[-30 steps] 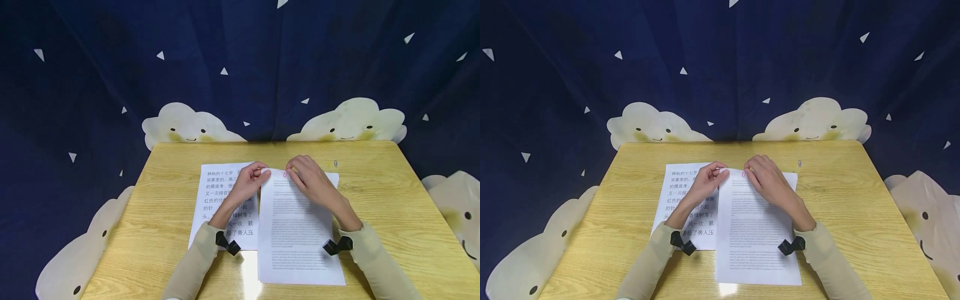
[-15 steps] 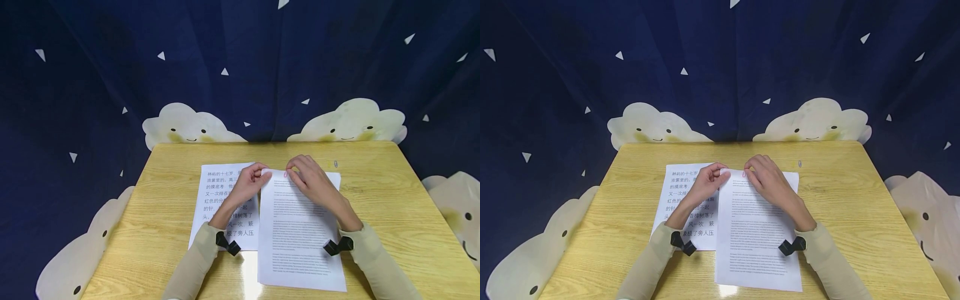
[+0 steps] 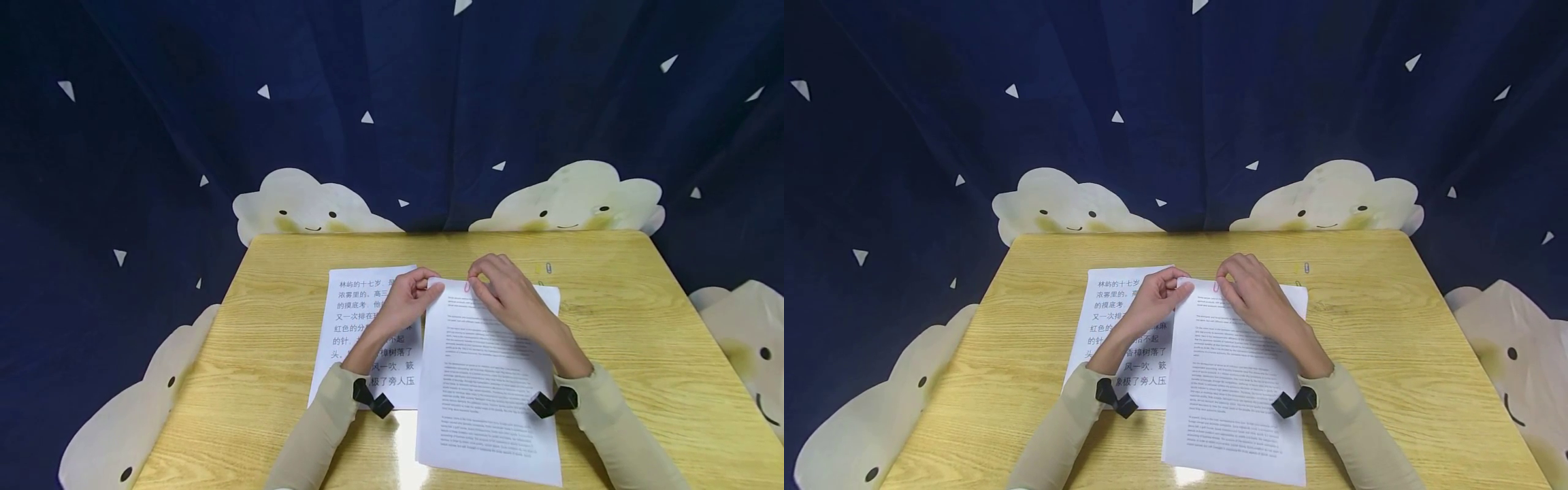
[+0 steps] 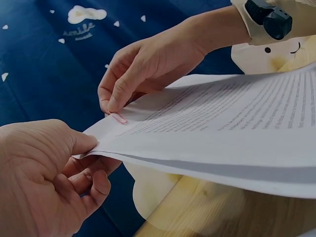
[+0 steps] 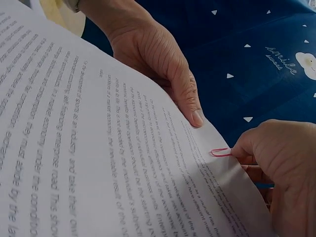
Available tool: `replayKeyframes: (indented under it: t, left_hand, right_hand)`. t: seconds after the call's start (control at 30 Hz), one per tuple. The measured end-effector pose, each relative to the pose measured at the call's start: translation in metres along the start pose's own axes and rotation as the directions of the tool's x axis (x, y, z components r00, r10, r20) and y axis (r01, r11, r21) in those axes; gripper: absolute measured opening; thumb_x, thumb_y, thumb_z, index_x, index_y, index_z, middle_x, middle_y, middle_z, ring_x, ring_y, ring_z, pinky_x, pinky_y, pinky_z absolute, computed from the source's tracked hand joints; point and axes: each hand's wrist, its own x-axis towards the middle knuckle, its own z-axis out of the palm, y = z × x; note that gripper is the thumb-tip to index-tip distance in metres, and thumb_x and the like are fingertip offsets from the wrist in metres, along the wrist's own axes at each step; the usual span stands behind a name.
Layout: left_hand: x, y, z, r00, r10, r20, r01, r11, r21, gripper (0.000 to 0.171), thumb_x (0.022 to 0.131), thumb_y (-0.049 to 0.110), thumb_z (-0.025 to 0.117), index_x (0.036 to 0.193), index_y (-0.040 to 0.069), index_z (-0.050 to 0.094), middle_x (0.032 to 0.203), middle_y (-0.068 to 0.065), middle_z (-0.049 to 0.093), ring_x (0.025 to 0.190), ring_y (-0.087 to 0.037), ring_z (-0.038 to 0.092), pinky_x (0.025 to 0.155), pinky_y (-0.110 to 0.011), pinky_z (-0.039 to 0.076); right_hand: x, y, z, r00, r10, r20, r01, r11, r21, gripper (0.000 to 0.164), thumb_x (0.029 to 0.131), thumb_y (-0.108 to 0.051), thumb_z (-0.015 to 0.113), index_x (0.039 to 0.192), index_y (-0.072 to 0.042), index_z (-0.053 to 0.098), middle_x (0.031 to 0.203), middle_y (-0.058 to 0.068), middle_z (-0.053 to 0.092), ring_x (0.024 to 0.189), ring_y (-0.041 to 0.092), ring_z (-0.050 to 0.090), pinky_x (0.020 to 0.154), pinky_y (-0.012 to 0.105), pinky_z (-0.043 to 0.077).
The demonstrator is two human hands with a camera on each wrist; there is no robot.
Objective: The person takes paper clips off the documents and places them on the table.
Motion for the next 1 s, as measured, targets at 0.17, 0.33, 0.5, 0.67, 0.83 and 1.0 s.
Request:
replayKeyframes:
  t: [0.17, 0.33, 0.5, 0.67, 0.83, 1.0]
  left_hand:
    - [-0.0002, -0.0003, -0.0002, 1.000, 0.007, -0.003, -0.007, 1.000, 0.010, 0.019, 0.105, 0.009, 0.062, 0.119, -0.004, 0.066, 0.085, -0.021, 0.072, 0.061, -0.010, 0.063, 0.053, -0.022, 0.044]
    - [0.0000, -0.0012, -0.0002, 1.000, 0.025, 0.002, -0.026, 0.999, 0.023, 0.018, 0.105, 0.009, 0.062, 0.118, -0.003, 0.066, 0.076, -0.011, 0.068, 0.058, -0.009, 0.057, 0.053, -0.022, 0.041]
    - [0.0002, -0.0014, -0.0002, 1.000, 0.022, -0.003, -0.022, 0.999, 0.024, 0.018, 0.105, 0.008, 0.062, 0.118, -0.003, 0.066, 0.081, -0.010, 0.070, 0.059, -0.009, 0.060, 0.053, -0.024, 0.043]
    - [0.0000, -0.0014, -0.0004, 1.000, 0.019, -0.011, -0.019, 1.000, 0.024, 0.018, 0.105, 0.008, 0.063, 0.119, -0.003, 0.066, 0.085, -0.014, 0.072, 0.062, -0.010, 0.065, 0.055, -0.027, 0.046]
    - [-0.0002, -0.0015, 0.0000, 1.000, 0.022, -0.018, -0.021, 1.000, 0.022, 0.018, 0.104, 0.007, 0.063, 0.119, -0.004, 0.067, 0.084, -0.015, 0.071, 0.060, -0.009, 0.063, 0.053, -0.024, 0.045]
    - [0.0005, -0.0025, -0.0001, 1.000, 0.022, -0.018, -0.022, 1.000, 0.019, 0.020, 0.104, 0.007, 0.064, 0.119, -0.006, 0.066, 0.091, -0.024, 0.073, 0.062, -0.010, 0.066, 0.055, -0.027, 0.048]
  right_hand:
    - [-0.0004, 0.0001, 0.0005, 1.000, 0.018, 0.009, -0.018, 1.000, 0.004, 0.009, 0.107, -0.015, 0.059, 0.103, -0.011, 0.065, 0.109, 0.004, 0.066, 0.105, 0.025, 0.057, 0.092, 0.044, 0.045]
    - [-0.0012, -0.0002, 0.0008, 0.999, 0.039, 0.016, -0.040, 0.999, 0.016, 0.011, 0.108, -0.017, 0.058, 0.104, -0.010, 0.065, 0.111, 0.004, 0.065, 0.108, 0.024, 0.056, 0.094, 0.045, 0.044]
    - [-0.0004, -0.0009, 0.0006, 0.998, 0.052, 0.020, -0.052, 0.998, 0.021, 0.009, 0.108, -0.017, 0.058, 0.104, -0.011, 0.065, 0.112, 0.003, 0.065, 0.109, 0.023, 0.056, 0.094, 0.044, 0.044]
    - [-0.0005, -0.0018, 0.0003, 0.998, 0.062, 0.027, -0.062, 0.998, 0.026, 0.006, 0.107, -0.015, 0.060, 0.104, -0.011, 0.064, 0.112, 0.003, 0.065, 0.110, 0.023, 0.056, 0.095, 0.044, 0.044]
    - [-0.0008, -0.0016, 0.0004, 0.998, 0.062, 0.027, -0.063, 0.998, 0.026, 0.004, 0.106, -0.014, 0.061, 0.104, -0.011, 0.064, 0.113, 0.004, 0.065, 0.110, 0.023, 0.056, 0.095, 0.045, 0.045]
    - [-0.0008, -0.0022, 0.0001, 0.998, 0.064, 0.022, -0.065, 0.997, 0.029, 0.003, 0.106, -0.013, 0.061, 0.105, -0.011, 0.064, 0.113, 0.004, 0.065, 0.111, 0.023, 0.056, 0.095, 0.045, 0.045]
